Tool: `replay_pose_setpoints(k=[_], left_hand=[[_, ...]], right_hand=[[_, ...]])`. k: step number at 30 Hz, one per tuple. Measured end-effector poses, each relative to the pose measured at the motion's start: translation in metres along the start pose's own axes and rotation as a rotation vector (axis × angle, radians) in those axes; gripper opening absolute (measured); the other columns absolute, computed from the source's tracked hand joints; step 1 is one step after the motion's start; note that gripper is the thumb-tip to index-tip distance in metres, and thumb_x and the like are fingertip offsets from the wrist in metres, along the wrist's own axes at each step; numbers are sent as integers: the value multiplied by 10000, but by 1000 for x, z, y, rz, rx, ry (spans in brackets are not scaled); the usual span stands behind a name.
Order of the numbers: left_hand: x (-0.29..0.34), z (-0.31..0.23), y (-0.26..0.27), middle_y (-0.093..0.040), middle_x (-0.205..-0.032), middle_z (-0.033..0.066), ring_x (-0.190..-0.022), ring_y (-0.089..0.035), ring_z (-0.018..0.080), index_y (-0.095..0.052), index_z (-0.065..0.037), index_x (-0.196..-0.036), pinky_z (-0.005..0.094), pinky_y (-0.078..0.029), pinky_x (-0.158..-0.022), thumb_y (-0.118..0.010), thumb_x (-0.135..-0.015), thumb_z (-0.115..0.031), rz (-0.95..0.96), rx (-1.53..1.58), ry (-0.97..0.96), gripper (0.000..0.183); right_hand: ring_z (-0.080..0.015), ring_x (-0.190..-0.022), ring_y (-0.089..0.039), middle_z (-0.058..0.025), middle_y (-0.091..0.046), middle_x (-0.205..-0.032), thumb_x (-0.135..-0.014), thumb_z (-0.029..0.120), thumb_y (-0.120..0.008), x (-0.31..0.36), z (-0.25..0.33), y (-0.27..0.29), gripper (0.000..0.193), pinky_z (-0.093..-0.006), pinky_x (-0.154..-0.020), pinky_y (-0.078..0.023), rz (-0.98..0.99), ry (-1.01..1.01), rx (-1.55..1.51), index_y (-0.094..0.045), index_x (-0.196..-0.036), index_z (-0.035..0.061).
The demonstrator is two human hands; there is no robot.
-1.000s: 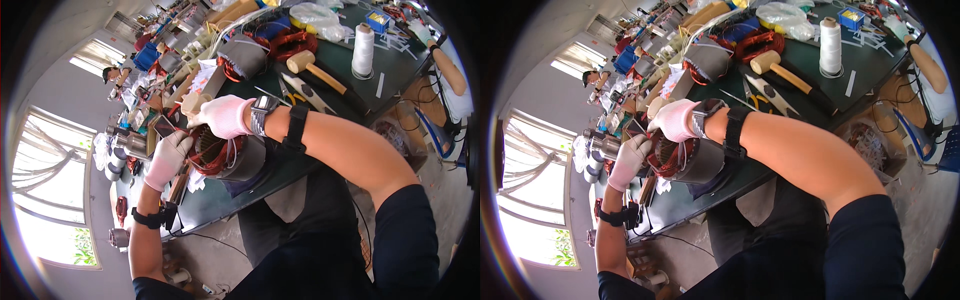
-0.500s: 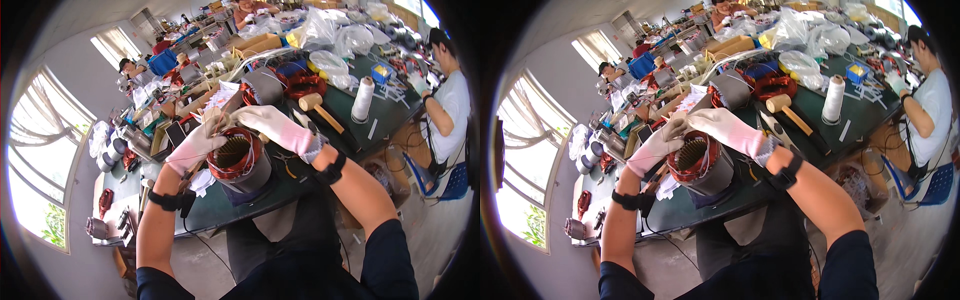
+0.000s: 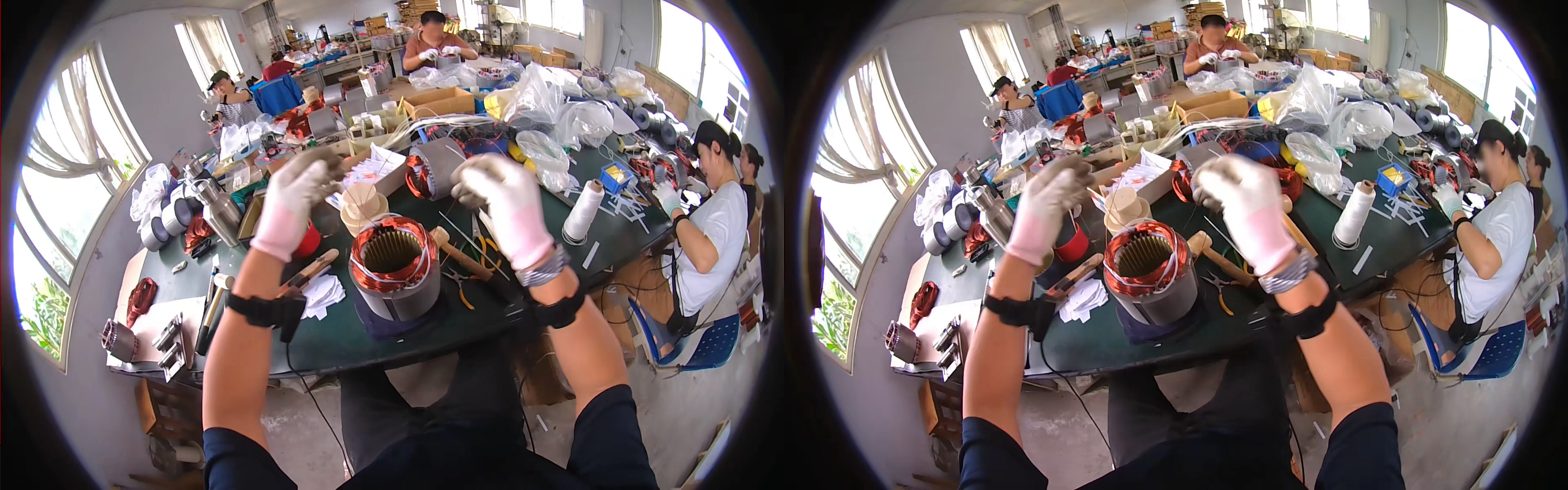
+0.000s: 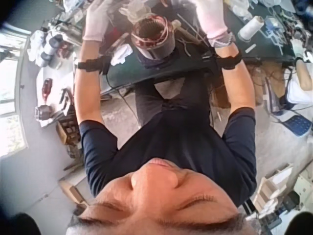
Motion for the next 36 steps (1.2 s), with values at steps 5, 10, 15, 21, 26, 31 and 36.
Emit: replay_pose_setpoints(k=[5,10,15,21,26,31,36], left_hand=[[34,-13,16,-553,-1512,235,-1369,-577,279,-399,84,-1553,418,-478,-1135,-700,-1014,-429,135,-130,34,803],[22,48,-28,-418,-1608,291,-1500,-437,342,-226,76,-1630,411,-392,-1210,-824,-918,-448,432,-616,84,1068],[-32,73,-60,-668,-1262,159,-1149,-641,199,-533,64,-1400,343,-530,-981,-676,-1043,-240,369,-615,81,490],[-38,41,-70,-745,-929,82,-744,-664,96,-692,40,-1064,258,-553,-687,-589,-1094,-256,356,-270,174,315],[-23,-20,-26,-779,-1033,122,-902,-749,189,-659,39,-1248,301,-601,-830,-588,-1099,-343,13,52,11,416],[10,-82,17,-683,-1340,196,-1198,-693,260,-576,67,-1400,376,-561,-1042,-591,-1083,-293,-200,137,-330,480],[77,-58,10,-631,-1415,174,-1303,-623,263,-504,66,-1479,390,-499,-1096,-624,-1036,-258,-265,-88,-116,561]], right_hand=[[-146,-908,-747,-82,-752,-1009,-1032,74,-607,28,58,39,159,-246,-784,-583,-144,181,7,-719,-1085,-26],[-165,-1084,-705,-100,-712,-1219,-1042,69,-599,49,60,45,426,-273,-871,-586,-362,370,84,-562,-1455,-27],[-147,-1021,-709,-112,-676,-1263,-1007,94,-609,80,26,52,465,-265,-853,-566,-225,95,153,-544,-1448,-41],[-142,-969,-720,-127,-698,-1206,-1000,68,-629,106,-17,54,431,-256,-821,-570,-125,-205,136,-567,-1407,-60],[-132,-956,-728,-107,-741,-1108,-992,58,-637,105,-48,37,349,-257,-810,-575,32,-320,188,-644,-1320,-62],[-79,-913,-660,-60,-731,-1053,-962,106,-720,92,-64,7,440,-242,-877,-538,100,-304,234,-631,-1362,-53],[-28,-751,-621,-2,-686,-987,-970,124,-702,66,-57,-26,440,-204,-638,-527,102,-303,141,-606,-1374,-20]])
Point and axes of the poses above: each hand's wrist, its own x-axis away from the middle knuckle, its own y-axis out of the back of the hand, z = x × y, the point moved 2 cm from there along -x, towards the middle knuckle
